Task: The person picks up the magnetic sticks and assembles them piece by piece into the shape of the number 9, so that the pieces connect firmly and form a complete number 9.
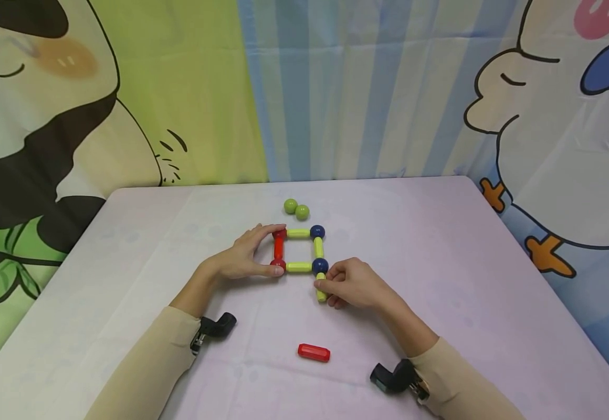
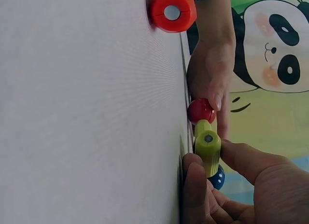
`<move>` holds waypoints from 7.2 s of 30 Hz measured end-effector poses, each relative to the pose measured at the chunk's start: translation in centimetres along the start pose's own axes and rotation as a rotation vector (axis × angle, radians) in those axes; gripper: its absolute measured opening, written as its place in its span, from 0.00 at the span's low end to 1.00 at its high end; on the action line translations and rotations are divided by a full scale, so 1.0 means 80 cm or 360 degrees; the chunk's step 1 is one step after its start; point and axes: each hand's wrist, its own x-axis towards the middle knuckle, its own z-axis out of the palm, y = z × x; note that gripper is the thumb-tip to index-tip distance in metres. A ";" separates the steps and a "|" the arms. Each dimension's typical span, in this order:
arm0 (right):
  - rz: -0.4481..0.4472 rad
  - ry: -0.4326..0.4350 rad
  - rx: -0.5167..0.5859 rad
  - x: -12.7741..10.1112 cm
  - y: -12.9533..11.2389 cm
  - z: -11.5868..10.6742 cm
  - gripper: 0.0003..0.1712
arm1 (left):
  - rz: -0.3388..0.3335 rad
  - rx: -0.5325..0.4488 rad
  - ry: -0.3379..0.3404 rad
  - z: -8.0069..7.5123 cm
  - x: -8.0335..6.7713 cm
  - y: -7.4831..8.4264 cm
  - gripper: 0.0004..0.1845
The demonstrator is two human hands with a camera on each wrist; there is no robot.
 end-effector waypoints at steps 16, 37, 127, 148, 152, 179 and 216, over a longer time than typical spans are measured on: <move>-0.0070 -0.0009 -0.0138 0.006 0.003 -0.015 0.16 | -0.0069 -0.0026 -0.0011 0.002 0.002 -0.001 0.53; -0.0451 0.0000 -0.0225 0.040 0.011 -0.036 0.21 | -0.0064 -0.0068 -0.0002 0.002 -0.001 0.001 0.52; -0.0440 0.0158 -0.0534 0.188 -0.036 -0.071 0.26 | 0.0014 -0.0066 -0.0093 -0.017 0.014 -0.009 0.23; -0.0518 0.0263 -0.0569 0.159 -0.031 -0.063 0.25 | 0.0001 -0.0180 -0.0167 -0.020 0.007 -0.029 0.28; -0.0553 0.0283 -0.0549 0.152 -0.024 -0.065 0.24 | -0.0022 -0.0174 -0.0134 -0.027 0.003 -0.034 0.31; -0.0557 0.0342 -0.0459 0.083 0.010 -0.075 0.24 | 0.0405 0.0307 0.0038 -0.014 0.021 0.016 0.28; -0.0565 0.0043 -0.0550 0.019 0.026 -0.051 0.18 | 0.0598 0.0586 -0.0223 0.027 0.045 0.054 0.12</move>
